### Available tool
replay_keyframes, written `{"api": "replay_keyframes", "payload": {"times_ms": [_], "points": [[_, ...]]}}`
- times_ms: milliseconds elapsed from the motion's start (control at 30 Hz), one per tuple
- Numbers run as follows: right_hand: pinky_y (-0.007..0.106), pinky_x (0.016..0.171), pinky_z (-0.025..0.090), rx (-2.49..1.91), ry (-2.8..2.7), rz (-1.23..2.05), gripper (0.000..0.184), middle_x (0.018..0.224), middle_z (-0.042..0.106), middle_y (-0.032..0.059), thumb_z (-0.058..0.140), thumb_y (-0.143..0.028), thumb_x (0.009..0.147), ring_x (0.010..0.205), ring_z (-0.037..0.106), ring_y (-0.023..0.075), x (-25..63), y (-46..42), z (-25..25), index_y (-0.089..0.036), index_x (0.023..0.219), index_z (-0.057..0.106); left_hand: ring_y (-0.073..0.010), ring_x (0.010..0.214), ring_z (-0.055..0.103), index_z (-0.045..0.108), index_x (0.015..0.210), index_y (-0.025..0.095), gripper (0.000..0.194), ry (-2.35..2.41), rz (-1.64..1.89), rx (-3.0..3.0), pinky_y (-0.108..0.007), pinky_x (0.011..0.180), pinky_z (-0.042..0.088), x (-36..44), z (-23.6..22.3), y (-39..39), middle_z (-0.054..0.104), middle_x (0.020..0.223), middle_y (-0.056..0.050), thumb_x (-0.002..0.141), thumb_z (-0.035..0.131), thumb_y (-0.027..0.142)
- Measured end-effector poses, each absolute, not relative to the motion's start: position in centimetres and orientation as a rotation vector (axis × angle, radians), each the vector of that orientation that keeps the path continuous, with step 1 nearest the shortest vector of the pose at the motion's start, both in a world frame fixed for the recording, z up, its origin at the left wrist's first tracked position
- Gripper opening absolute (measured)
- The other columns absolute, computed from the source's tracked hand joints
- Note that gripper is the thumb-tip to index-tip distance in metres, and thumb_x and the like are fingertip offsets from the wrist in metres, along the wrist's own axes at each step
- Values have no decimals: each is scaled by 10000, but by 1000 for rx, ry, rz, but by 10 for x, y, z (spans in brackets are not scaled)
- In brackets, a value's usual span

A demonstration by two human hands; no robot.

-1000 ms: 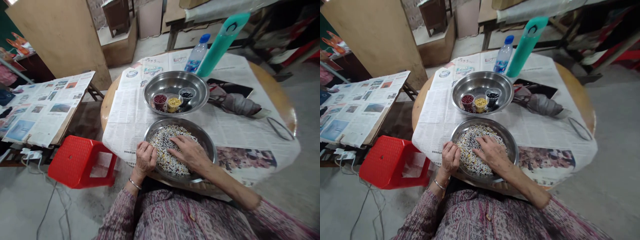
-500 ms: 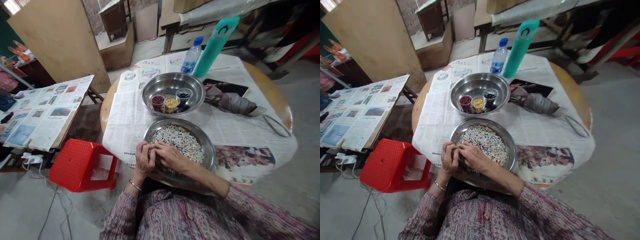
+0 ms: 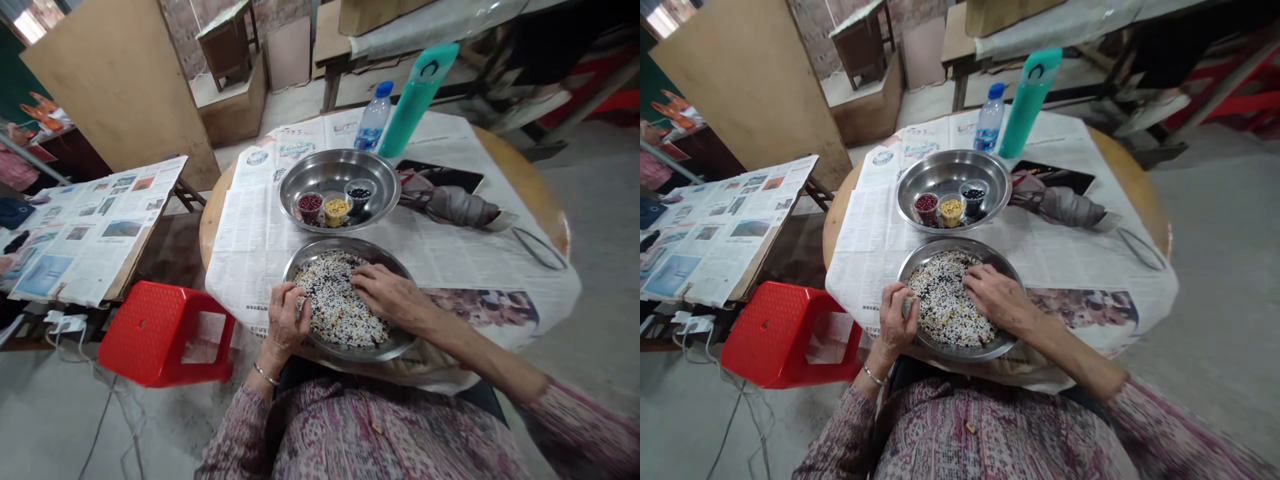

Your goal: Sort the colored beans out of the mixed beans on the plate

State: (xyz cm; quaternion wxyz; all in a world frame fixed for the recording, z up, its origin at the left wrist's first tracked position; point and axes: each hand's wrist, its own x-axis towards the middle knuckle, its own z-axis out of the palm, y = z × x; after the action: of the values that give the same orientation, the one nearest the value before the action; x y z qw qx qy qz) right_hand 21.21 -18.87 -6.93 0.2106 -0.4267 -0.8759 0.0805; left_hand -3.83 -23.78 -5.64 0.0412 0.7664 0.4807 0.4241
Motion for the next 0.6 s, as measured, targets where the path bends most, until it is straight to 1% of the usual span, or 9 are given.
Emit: {"api": "replay_keyframes", "payload": {"times_ms": [100,167,200,267,333,433,533,600], "points": [[413,909,555,-1085,-2390,412,189,1094,669,102,512,-218,958,1073,621,242,207,-224,-69,-203,1067,666,-267,1079,589,538,1137,206,284,1507,795,2521,-430,920,551,-34,-39,-244,599,1158,-110,897,687,233],[403,907,570,-1028,-2362,500,221,1122,672,95,508,-166,942,1089,630,232,197,-242,-68,-218,1098,655,-284,1066,597,522,1163,216,376,1529,436,2582,-425,862,564,-29,-29,-250,598,1178,-106,857,739,241],[401,904,576,-1013,-2345,527,244,1122,676,94,495,-136,935,1085,637,228,192,-247,-69,-221,1099,653,-280,1048,604,517,1158,219,376,1520,302,2594,-407,833,566,-26,-26,-253,600,1167,-96,855,739,227],[398,885,588,-1023,-2304,548,288,1090,688,93,453,-89,926,1044,655,222,187,-251,-70,-219,1083,657,-247,1000,621,518,1117,217,297,1450,144,2593,-354,800,559,-17,-25,-256,605,1118,-70,881,689,160],[401,867,596,-1080,-2245,528,324,1051,698,91,422,-68,920,1003,668,221,188,-250,-71,-218,1068,668,-204,922,630,525,1057,215,211,1357,93,2573,-305,764,546,-8,-28,-255,606,1053,-48,910,606,88],[451,918,581,-1207,-2149,404,336,1069,710,97,430,-76,916,1036,666,246,195,-247,-74,-218,1080,687,-171,803,614,536,1034,217,204,1281,125,2582,-280,681,519,7,-37,-243,590,985,-33,937,500,42],[481,933,565,-1329,-2042,237,314,1087,721,110,453,-96,926,1036,665,269,201,-247,-75,-202,1096,694,-172,808,605,542,1044,215,219,1300,254,2603,-278,655,506,16,-42,-220,573,1009,-43,942,471,34],[466,917,566,-1366,-1960,188,286,1072,726,109,466,-113,936,1006,669,264,202,-247,-75,-199,1081,697,-183,868,609,547,1030,218,179,1374,384,2581,-285,707,519,17,-41,-202,574,1020,-52,964,479,66]]}}
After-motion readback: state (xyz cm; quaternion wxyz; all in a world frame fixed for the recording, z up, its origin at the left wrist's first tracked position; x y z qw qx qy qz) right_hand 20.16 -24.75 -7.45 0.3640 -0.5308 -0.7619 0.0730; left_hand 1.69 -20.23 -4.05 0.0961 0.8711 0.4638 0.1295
